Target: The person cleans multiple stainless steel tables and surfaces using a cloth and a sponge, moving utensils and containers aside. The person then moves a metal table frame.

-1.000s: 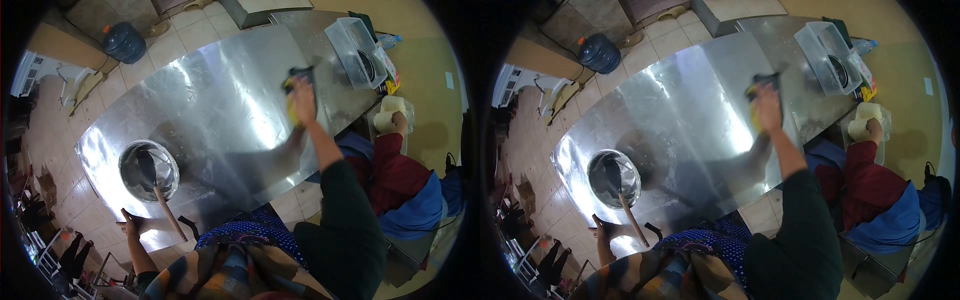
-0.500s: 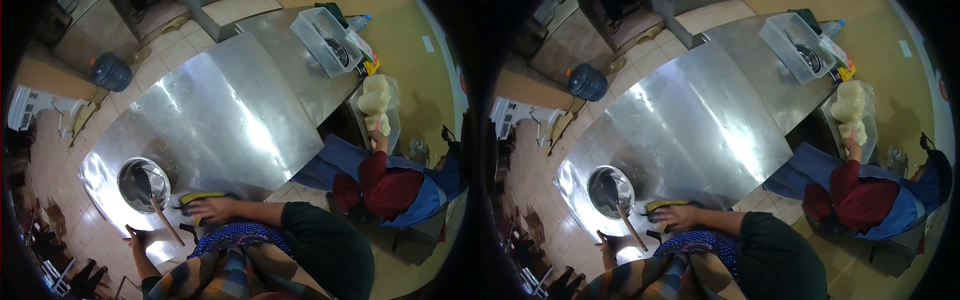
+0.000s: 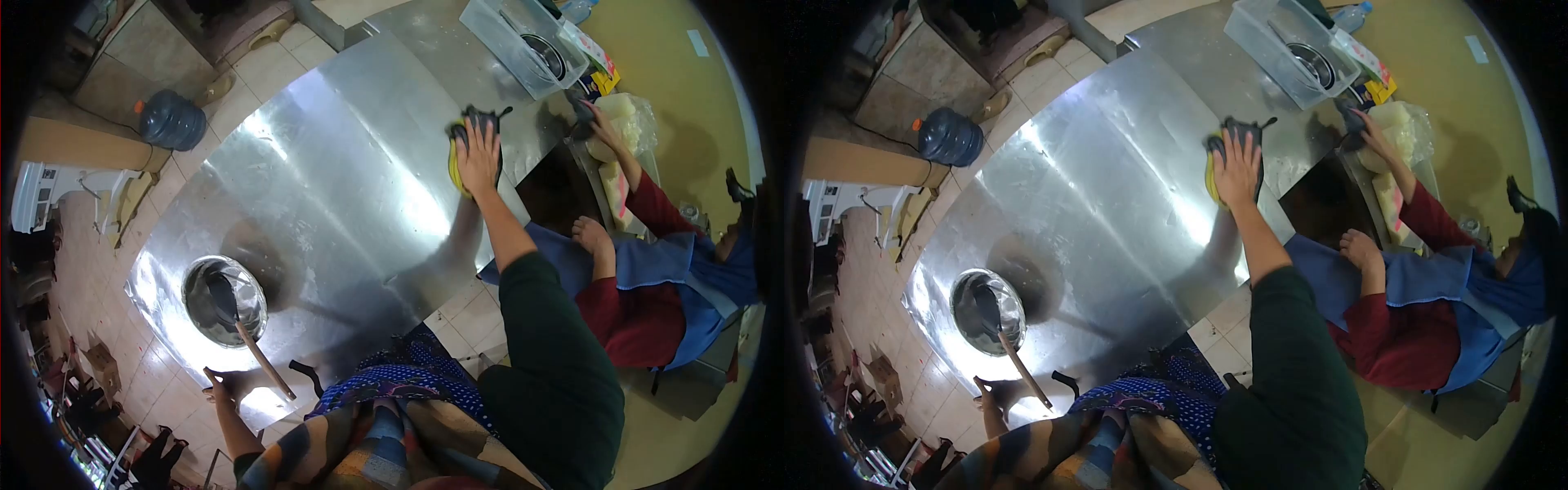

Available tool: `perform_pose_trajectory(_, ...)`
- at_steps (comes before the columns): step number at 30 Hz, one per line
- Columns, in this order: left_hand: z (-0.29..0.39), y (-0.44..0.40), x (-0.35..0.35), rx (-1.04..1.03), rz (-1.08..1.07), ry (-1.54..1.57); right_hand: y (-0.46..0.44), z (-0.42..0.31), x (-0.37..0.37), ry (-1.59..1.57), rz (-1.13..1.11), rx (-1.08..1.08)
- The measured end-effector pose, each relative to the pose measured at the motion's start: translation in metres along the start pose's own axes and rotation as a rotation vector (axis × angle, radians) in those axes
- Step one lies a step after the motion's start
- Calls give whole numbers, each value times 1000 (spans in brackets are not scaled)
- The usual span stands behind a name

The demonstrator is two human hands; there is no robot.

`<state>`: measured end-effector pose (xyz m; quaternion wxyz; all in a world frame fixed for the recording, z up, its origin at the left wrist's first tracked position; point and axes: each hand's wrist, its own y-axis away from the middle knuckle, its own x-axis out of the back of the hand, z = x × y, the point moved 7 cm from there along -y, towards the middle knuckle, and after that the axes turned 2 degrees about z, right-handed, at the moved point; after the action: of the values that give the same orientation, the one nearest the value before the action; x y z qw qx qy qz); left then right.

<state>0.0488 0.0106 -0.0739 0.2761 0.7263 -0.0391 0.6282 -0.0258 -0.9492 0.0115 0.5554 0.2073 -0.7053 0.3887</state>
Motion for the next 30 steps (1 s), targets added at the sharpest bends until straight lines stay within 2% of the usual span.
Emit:
perform_pose_trajectory(1,7,-11,5,-68,97,-198,21,3,9,39,-14,-50)
perform_pose_trajectory(2,26,11,20,-323,309,-110,52,8,20,76,-31,-95)
perform_pose_trajectory(3,51,66,41,-351,301,-38,83,21,23,183,-71,-159)
perform_pose_trajectory(5,85,105,26,-573,-205,657,125,36,40,127,-42,-235)
perform_pose_trajectory(7,119,163,21,-588,-598,808,147,61,48,149,-26,-560)
perform_pose_trajectory(8,132,190,16,-587,-779,849,139,62,48,149,-13,-559)
perform_pose_trajectory(9,140,200,2,-510,-961,890,133,75,43,166,-38,-747)
perform_pose_trajectory(10,145,210,-6,-500,-1043,902,131,85,39,175,-64,-933)
perform_pose_trajectory(11,148,219,-12,-490,-1122,910,128,83,37,162,-52,-926)
perform_pose_trajectory(13,158,230,-26,-483,-1256,908,113,63,30,137,-5,-675)
perform_pose_trajectory(15,163,237,-30,-491,-1256,896,122,3,19,190,38,-358)
perform_pose_trajectory(16,165,247,-25,-468,-1256,923,124,-42,32,36,-13,-243)
perform_pose_trajectory(17,167,251,-21,-443,-1256,942,123,-79,35,-85,-185,-125)
perform_pose_trajectory(18,168,244,-25,-383,-1233,965,117,-113,39,-129,-261,36)
perform_pose_trajectory(21,177,251,-21,-411,-1299,948,75,-170,38,-297,-302,464)
perform_pose_trajectory(23,190,261,-16,-401,-1272,940,24,-183,15,-334,-302,561)
perform_pose_trajectory(27,228,313,-3,-360,-1246,835,-115,-170,-33,-287,-71,412)
perform_pose_trajectory(30,278,367,4,-370,-1252,744,-207,-160,-82,-252,-91,315)
